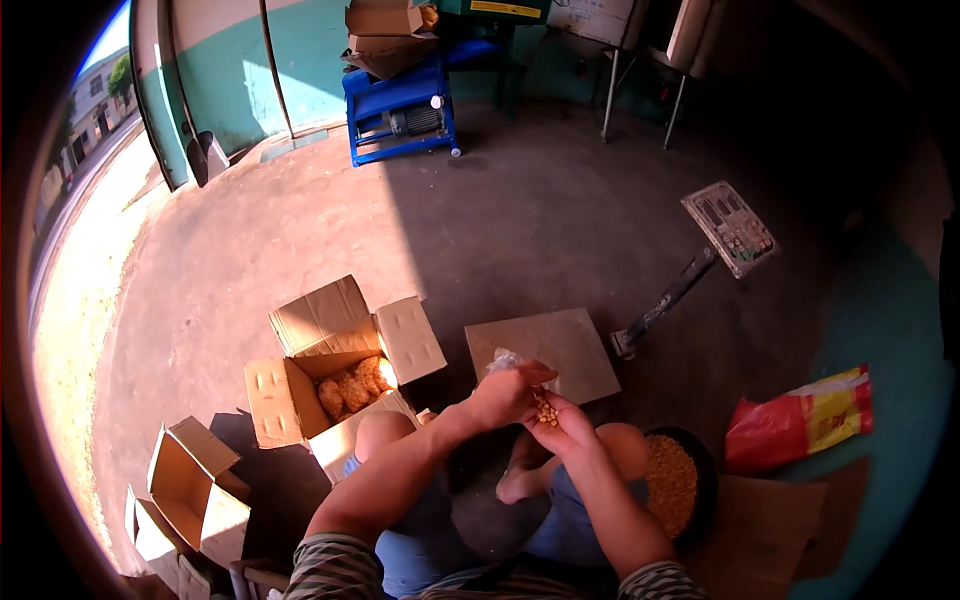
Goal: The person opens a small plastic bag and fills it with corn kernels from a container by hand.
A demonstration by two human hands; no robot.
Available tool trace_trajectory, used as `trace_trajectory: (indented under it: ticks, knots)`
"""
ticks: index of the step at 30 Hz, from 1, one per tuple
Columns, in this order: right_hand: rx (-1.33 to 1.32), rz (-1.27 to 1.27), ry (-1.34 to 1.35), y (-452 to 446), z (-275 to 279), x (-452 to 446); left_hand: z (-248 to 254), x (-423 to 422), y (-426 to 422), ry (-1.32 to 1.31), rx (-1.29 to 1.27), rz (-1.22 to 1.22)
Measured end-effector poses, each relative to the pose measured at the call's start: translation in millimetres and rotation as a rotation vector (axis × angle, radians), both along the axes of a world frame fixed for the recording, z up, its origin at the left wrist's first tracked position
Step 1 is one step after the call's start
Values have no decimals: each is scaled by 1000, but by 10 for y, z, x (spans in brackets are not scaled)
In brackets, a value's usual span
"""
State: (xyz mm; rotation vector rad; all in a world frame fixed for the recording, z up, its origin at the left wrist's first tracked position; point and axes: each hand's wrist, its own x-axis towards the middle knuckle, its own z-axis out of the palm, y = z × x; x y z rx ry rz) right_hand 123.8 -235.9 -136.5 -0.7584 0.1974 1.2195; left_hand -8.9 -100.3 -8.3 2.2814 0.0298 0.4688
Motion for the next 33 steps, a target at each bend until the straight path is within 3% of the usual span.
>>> trace_trajectory:
  ticks: [2, 4, 5, 8, 11, 13, 15, 17, 18, 20, 22, 29, 32, 33]
  knots:
    - [-1, 25, -22, 1, 13, -3, -168, 58, -8, -20, 12, 2]
    - [-11, 3, -48, 46, 414, -159, -199, 63, -108, -21, -40, 17]
    - [44, -17, -32, 20, 188, -81, -204, 67, -114, 2, -35, 17]
    - [-67, -35, -72, 13, 208, -73, -286, 110, -114, -41, -77, -9]
    - [15, 10, -72, -17, 240, -92, -154, 59, -111, -35, -123, -2]
    - [2, 3, -89, -46, 240, -71, 135, -76, -115, 55, -309, -12]
    - [-15, -2, -109, -82, 279, -74, -278, 104, -29, -30, -263, -26]
    - [141, -6, -136, -136, 413, -129, -337, 133, -29, -119, -217, -37]
    - [138, -4, -136, -131, 450, -128, -164, 71, -61, -25, -272, -18]
    - [-61, -11, -108, -111, 519, -113, -139, 55, -76, 69, -329, 2]
    - [-110, 32, -121, -131, 577, -105, -278, 103, -65, -112, -253, -36]
    - [-242, 204, -176, -124, 922, -237, -383, 130, -8, -48, -344, -108]
    - [-22, 251, -160, -274, 89, 8, -374, 118, -19, 12, -290, -62]
    - [-24, 253, -157, -268, 190, -48, -415, 140, -15, 13, -297, -44]
